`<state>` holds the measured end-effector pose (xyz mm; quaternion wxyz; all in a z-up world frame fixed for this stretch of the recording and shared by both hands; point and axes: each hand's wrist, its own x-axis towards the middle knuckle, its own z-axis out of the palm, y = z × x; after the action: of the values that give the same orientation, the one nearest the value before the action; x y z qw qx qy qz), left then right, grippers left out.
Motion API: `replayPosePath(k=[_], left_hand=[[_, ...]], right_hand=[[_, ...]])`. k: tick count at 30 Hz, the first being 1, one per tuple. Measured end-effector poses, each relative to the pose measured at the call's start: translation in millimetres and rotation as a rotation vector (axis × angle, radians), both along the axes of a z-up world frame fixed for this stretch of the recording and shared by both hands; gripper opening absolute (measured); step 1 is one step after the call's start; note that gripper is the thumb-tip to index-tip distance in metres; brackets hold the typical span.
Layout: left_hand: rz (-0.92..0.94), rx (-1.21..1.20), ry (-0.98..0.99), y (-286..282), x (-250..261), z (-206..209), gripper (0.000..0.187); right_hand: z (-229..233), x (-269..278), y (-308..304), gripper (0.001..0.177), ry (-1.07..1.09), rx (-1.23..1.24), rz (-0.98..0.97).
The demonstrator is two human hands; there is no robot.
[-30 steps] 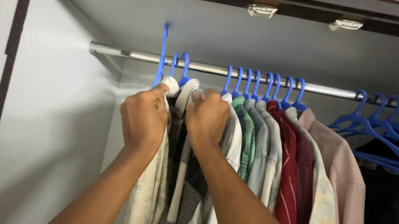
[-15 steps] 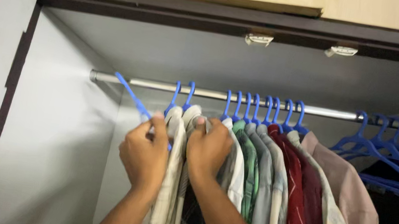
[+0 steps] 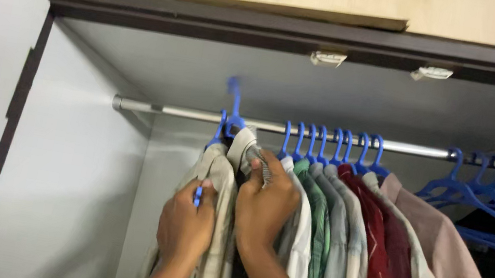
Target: The person removes several shirts and a pair of pants from a closet, one at a time, and places them on a nearby surface. The items include a striped polo, a light-colored shirt, a striped button-down, a plaid shirt, a floral shirt, and dark pants.
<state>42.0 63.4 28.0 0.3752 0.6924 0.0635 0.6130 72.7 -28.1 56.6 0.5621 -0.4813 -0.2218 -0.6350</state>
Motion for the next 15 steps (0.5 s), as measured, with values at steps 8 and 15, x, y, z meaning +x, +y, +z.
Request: replayPosePath(k=[8,15], left_hand=[[-0.090,0.120,-0.011,-5.3,11.0,-12.2,0.032],[-0.265,0.150,0.002,14.1,20.0,-23.5,0.032]], right_hand=[[-27.6,-15.1,4.0,0.022,0.138,-0.080,0.217],[-17.7,-11.9,12.8,0.049,0.384,-0.185,0.268]])
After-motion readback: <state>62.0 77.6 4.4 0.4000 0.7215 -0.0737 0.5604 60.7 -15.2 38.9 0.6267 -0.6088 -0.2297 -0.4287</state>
